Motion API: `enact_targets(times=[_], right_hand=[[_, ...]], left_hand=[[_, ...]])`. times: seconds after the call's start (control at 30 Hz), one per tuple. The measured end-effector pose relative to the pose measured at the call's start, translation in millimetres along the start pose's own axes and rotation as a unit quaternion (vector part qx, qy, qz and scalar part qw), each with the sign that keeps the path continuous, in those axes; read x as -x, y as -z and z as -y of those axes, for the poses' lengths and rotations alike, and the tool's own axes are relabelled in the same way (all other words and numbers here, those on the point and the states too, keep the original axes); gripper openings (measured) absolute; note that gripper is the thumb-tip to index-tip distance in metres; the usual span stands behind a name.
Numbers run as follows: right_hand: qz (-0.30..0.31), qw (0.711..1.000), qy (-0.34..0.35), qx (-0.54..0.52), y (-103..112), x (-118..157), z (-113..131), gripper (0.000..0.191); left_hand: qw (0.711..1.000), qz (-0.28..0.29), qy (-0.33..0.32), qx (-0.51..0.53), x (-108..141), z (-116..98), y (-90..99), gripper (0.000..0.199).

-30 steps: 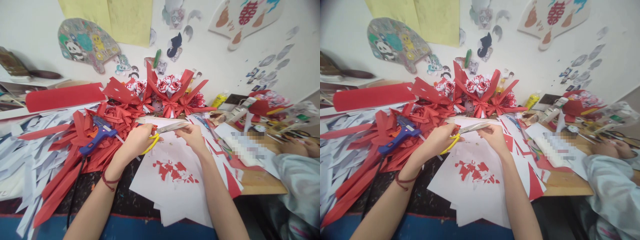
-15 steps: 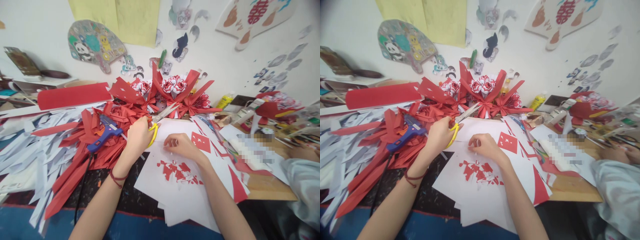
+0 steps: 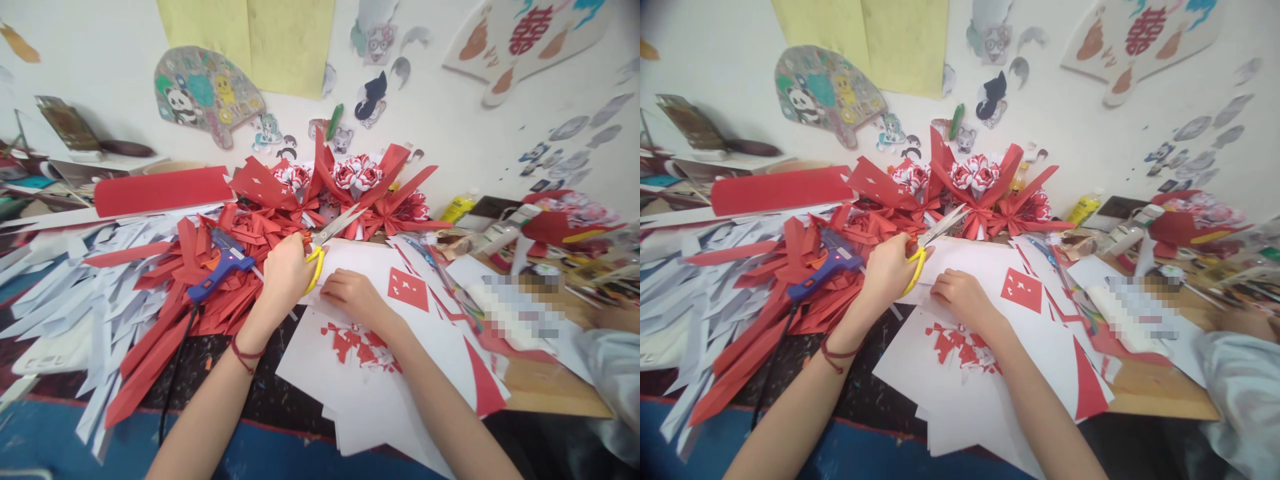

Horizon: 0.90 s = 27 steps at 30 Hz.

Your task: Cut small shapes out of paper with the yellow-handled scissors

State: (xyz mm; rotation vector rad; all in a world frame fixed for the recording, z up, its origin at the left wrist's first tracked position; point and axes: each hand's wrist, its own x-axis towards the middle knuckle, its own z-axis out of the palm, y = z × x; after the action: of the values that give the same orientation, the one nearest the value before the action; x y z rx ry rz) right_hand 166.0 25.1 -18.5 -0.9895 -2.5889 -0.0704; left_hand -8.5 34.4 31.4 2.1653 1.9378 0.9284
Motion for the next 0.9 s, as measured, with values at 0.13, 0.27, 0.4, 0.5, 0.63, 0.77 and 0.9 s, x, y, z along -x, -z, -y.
enact_targets(times=[0.13,0.27,0.4,0.5,0.63,0.77,0.9], right_hand=[[0.002,0.999,-0.032,-0.020,2,1,0,0.013],[0.001,1.000,-0.006,-0.023,-1,0,2,0.020],[-0.012,0.999,0.029,0.020,-9,-3,5,0.021],[-0.013,0.998,0.037,0.045,-9,-4,6,0.023],[-0.017,1.000,0.007,-0.006,-3,-2,6,0.017],[-0.063,0.990,-0.077,-0.103,3,-1,6,0.013],[-0.119,0.955,-0.161,-0.218,9,-2,4,0.011]], left_hand=[[1.000,-0.009,0.001,0.009,0,1,0.5,0.040],[1.000,-0.011,0.000,0.009,0,1,-0.4,0.040],[1.000,-0.007,0.002,0.005,0,1,-1.2,0.040],[1.000,-0.009,0.004,0.009,0,1,-1.0,0.039],[1.000,-0.011,0.006,0.021,0,2,-0.4,0.039],[0.999,-0.006,0.008,0.040,-2,3,-0.2,0.040],[0.994,0.009,-0.001,0.106,-4,6,-0.1,0.040]])
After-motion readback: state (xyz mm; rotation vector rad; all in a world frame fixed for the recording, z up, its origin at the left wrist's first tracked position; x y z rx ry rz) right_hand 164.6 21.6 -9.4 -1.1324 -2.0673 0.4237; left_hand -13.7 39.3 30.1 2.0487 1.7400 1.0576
